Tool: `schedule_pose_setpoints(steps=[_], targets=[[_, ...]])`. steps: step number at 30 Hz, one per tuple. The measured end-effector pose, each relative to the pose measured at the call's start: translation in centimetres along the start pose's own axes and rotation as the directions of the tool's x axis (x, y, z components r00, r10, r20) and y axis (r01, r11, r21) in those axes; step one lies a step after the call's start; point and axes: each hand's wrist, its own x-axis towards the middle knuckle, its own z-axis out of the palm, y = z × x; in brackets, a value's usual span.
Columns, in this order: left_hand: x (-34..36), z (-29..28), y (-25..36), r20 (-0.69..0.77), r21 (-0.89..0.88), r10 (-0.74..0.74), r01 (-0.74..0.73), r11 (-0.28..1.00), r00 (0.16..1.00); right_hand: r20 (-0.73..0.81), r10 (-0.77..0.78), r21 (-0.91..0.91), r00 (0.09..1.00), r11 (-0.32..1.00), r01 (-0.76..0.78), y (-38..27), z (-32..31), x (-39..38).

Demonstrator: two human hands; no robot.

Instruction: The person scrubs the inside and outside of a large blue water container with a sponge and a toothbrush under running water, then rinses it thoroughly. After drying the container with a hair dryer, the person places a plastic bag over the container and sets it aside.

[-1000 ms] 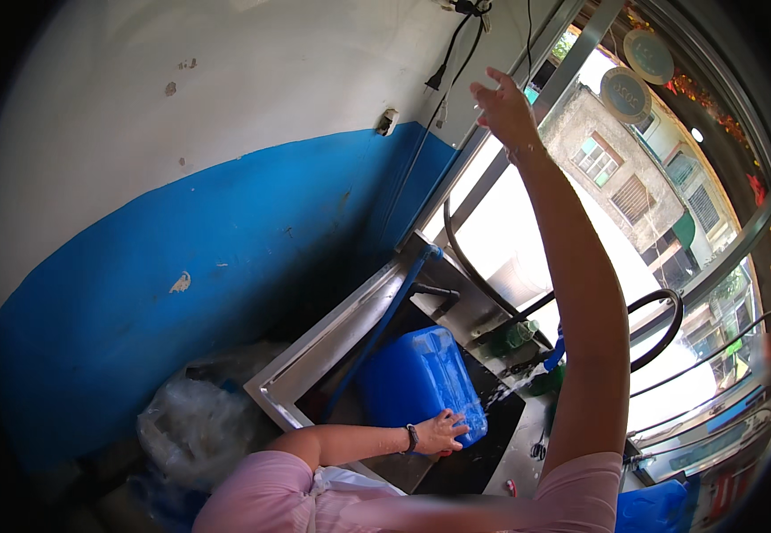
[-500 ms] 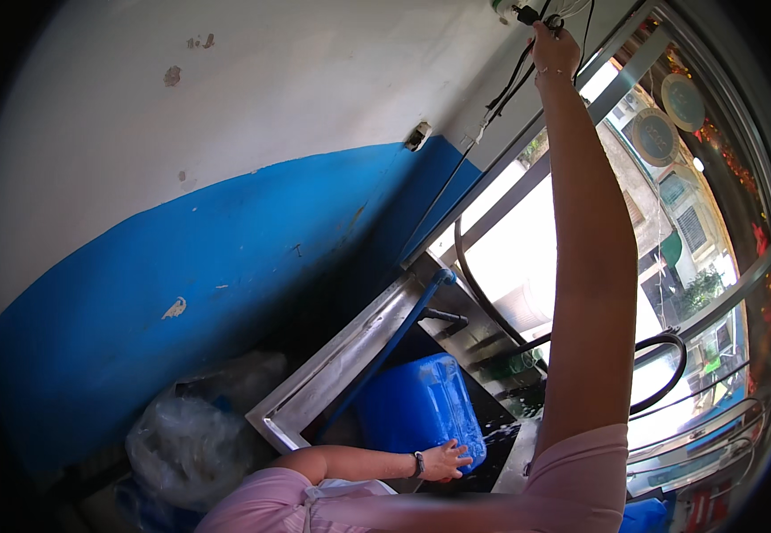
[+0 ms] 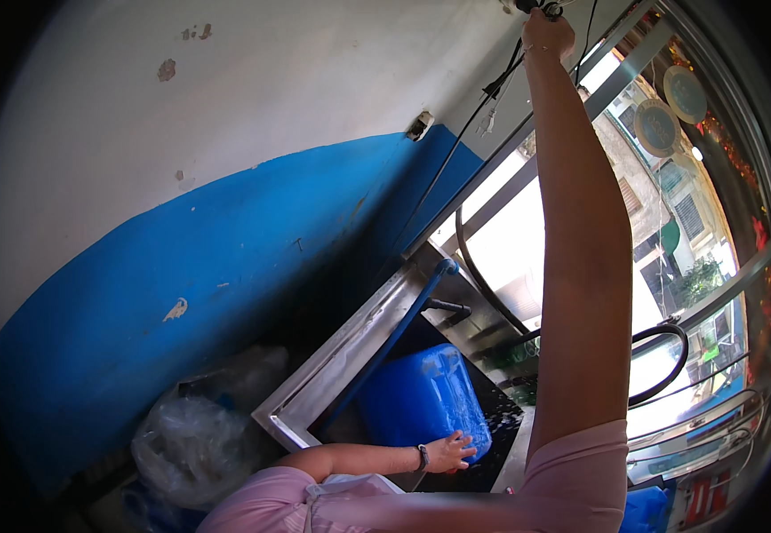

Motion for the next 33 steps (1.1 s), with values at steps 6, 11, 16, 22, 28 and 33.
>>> schedule_pose_setpoints(steps=[6, 11, 16, 22, 28, 33], targets=[[0.0, -0.4, 0.1, 0.009, 0.004, -0.013, 0.013, 1.0, 1.0, 0.452, -0.206, 0.037, 0.868, 0.976, 0.213, -1.1, -7.1, -4.2], [-0.4, -0.6, 0.0, -0.054, -0.004, -0.019, 0.019, 1.0, 0.998, 0.532, -0.604, 0.069, 0.593, 0.729, 0.681, -2.2, -23.6, -20.4], [0.0, -2.8, -0.1, 0.021, -0.041, -0.043, 0.044, 0.998, 0.999, 0.902, 0.174, -0.243, 0.394, 0.961, 0.131, 5.7, -41.7, -38.2], [1.9, -5.0, -1.7, -0.068, -0.472, -0.242, 0.182, 0.863, 0.968, 0.139, 0.948, -0.694, -0.286, -0.112, -0.711, 15.5, -54.7, -58.8], [2.9, -8.1, -11.8, -0.319, -0.014, -0.561, 0.588, 0.809, 0.764, 0.451, 0.884, 0.306, -0.124, -0.283, -0.909, 17.9, -51.4, -69.6], [1.4, -10.3, -17.1, 0.019, -0.051, -0.957, 0.956, 0.288, 0.289, 0.419, 0.907, 0.423, -0.039, -0.234, -0.875, 18.8, -51.3, -68.2]])
